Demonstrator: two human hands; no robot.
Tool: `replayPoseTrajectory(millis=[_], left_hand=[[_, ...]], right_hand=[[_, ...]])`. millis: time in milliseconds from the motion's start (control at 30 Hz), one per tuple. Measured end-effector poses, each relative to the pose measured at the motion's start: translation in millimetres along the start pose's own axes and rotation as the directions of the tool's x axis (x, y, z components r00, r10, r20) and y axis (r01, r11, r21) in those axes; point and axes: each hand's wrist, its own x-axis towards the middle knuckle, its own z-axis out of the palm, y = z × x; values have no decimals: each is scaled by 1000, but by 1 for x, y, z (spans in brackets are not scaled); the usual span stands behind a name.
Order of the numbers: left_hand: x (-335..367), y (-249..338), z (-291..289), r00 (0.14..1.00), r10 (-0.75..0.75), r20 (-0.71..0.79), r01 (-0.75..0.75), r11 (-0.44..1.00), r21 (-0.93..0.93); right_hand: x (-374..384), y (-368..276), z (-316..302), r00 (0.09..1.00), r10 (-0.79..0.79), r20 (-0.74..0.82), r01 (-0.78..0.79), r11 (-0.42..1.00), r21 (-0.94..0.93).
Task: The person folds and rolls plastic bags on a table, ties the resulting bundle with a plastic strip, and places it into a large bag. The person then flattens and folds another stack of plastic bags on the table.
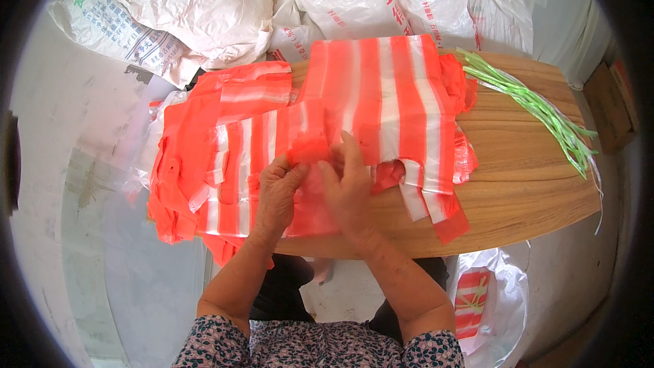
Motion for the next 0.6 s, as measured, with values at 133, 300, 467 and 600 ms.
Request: replayPoseTrajectory(millis=[133, 300, 467, 600], left_hand=[[2, -10, -1, 998, 11, -56, -9, 999, 48], [4, -19, 0, 998, -11, -55, 18, 992, 122], [2, -4, 10, 999, 4, -36, -2, 998, 60], [0, 0, 11, 1000, -17, -23, 20, 993, 120]], right_hand=[[-6, -1, 2, 979, -81, 186, 124, 965, -229], [-10, -5, 9, 974, -92, 209, 120, 985, -122], [-10, 1, 5, 976, -80, 202, 96, 993, -71], [-6, 1, 1, 990, 5, 138, -6, 1000, 11]])
